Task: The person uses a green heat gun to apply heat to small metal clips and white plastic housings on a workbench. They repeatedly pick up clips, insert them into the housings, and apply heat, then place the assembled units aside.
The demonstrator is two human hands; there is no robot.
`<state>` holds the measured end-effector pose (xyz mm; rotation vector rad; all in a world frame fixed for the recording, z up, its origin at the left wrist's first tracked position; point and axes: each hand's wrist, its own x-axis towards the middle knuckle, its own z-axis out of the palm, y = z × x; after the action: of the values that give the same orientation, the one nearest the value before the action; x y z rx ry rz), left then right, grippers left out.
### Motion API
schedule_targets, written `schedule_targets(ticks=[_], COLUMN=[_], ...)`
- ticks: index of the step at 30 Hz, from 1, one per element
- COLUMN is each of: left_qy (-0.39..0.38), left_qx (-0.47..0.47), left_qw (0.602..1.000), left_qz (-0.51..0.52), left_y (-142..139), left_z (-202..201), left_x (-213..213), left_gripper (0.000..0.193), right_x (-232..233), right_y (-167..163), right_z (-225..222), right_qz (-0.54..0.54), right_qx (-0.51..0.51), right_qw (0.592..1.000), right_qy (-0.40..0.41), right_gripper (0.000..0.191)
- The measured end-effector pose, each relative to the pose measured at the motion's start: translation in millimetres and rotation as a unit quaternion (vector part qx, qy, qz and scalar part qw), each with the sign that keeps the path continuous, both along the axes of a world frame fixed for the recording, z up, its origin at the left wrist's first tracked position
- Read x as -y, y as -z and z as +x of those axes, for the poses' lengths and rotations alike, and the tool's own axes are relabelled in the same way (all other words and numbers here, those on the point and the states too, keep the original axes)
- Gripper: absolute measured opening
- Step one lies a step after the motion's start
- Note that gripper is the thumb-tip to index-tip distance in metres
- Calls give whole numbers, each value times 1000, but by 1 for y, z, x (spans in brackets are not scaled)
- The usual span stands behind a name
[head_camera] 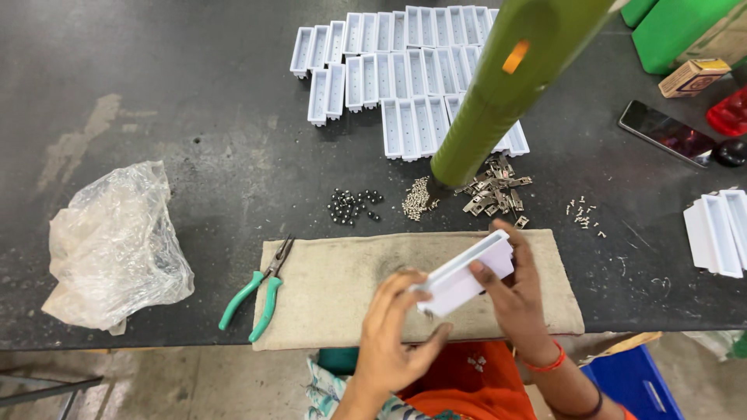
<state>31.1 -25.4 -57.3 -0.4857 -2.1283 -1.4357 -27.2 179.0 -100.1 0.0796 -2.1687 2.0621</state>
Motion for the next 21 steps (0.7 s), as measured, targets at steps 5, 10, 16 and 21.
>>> schedule_targets(ticks=[5, 10, 16, 21], left_qy=[-8, -14, -28, -9], left_qx=[32, 72, 44, 62], left_qw=[999, 992, 993, 993], left_qz=[-17, 99, 103, 103], left_y=[15, 42, 70, 80], left_z=[-19, -43, -62, -61], left_x=[-10, -23, -25, -26], left_gripper=[76, 68, 52, 49], right_x=[30, 21, 8, 29], right_y=[-28, -76, -168, -178], right_z=[18, 6, -48, -41], right_qz=[195, 206, -148, -149], right_qx=[-174, -262, -259, -178], right_qw=[963, 942, 950, 967], right_qy=[-63, 45, -91, -107], right_gripper=[69, 42, 57, 37])
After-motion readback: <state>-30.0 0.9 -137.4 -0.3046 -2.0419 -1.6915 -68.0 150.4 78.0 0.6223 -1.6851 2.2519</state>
